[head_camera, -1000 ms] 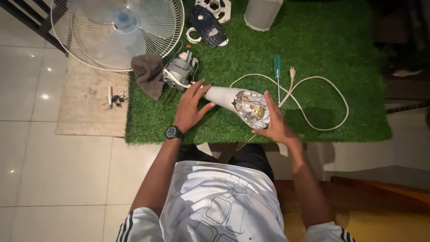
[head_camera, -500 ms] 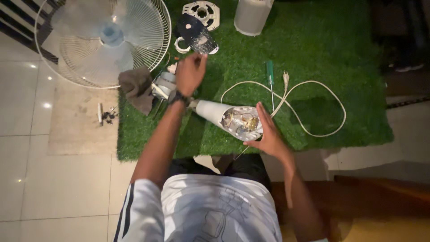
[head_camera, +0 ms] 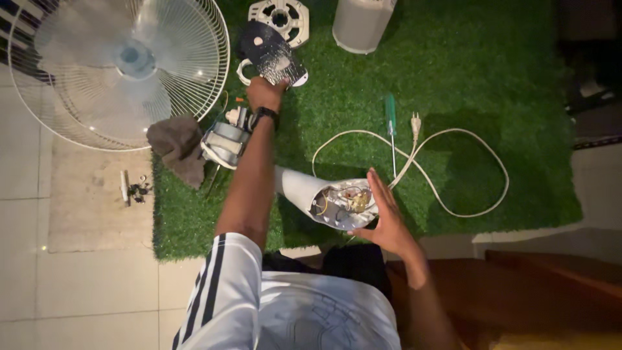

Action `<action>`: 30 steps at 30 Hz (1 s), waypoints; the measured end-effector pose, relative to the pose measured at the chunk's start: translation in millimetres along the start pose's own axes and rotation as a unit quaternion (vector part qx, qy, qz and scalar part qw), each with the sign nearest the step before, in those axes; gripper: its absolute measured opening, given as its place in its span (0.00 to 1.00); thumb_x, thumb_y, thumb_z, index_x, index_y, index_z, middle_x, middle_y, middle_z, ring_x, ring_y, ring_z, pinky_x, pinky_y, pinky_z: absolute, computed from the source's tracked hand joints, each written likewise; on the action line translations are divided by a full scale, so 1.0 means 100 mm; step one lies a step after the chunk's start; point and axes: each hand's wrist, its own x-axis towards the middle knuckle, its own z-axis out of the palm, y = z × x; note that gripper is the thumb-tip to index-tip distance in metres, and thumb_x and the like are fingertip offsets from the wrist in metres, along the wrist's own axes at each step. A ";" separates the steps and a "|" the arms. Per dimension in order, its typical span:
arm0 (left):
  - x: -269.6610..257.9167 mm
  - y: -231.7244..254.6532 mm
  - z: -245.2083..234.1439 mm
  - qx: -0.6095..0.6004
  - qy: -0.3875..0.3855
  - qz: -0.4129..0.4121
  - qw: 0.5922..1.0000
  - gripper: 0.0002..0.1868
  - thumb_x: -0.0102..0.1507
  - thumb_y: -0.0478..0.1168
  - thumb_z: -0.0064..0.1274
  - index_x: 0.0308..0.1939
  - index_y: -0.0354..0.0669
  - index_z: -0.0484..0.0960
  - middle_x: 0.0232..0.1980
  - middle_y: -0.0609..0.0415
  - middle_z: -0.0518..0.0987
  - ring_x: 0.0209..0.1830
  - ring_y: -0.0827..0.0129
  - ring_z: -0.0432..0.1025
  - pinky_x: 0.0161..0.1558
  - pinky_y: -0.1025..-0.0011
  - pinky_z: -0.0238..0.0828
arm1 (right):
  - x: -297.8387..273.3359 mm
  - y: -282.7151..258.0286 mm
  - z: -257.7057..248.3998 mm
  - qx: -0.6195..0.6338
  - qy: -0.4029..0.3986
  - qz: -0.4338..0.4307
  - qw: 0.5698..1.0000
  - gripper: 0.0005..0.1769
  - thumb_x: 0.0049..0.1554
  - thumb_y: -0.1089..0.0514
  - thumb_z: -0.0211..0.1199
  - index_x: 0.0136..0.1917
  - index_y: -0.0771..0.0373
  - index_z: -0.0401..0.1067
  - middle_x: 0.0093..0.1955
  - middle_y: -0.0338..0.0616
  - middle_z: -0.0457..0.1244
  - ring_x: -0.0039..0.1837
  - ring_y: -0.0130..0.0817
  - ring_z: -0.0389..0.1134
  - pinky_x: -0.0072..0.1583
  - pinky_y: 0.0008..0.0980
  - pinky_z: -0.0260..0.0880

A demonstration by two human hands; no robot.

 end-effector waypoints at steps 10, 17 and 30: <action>-0.35 0.43 -0.73 -0.389 -0.112 0.077 0.911 0.12 0.64 0.33 0.57 0.41 0.41 0.66 0.29 0.54 0.81 0.25 0.70 0.81 0.23 0.75 0.77 | 0.01 -0.08 -0.02 -0.007 -0.005 -0.004 1.000 0.76 0.35 0.51 0.84 0.84 0.59 0.38 0.87 0.54 0.37 0.86 0.51 0.39 0.80 0.48 0.43; -1.45 0.92 -1.85 -0.383 -0.098 0.248 0.884 0.09 0.74 0.40 0.56 0.53 0.40 0.78 0.35 0.61 0.74 0.31 0.81 0.67 0.30 0.81 0.62 | -0.05 0.17 0.05 -0.002 0.005 -0.031 1.000 0.77 0.35 0.52 0.85 0.85 0.60 0.37 0.87 0.55 0.37 0.86 0.52 0.40 0.80 0.48 0.44; -2.85 1.40 -1.98 -0.057 -0.221 0.405 0.885 0.11 0.66 0.43 0.59 0.42 0.38 0.86 0.36 0.41 0.83 0.35 0.48 0.79 0.38 0.56 0.73 | -0.22 0.69 0.34 0.093 0.109 -0.012 0.990 0.85 0.37 0.54 0.89 0.84 0.64 0.25 0.81 0.55 0.52 0.81 0.45 0.55 0.79 0.44 0.54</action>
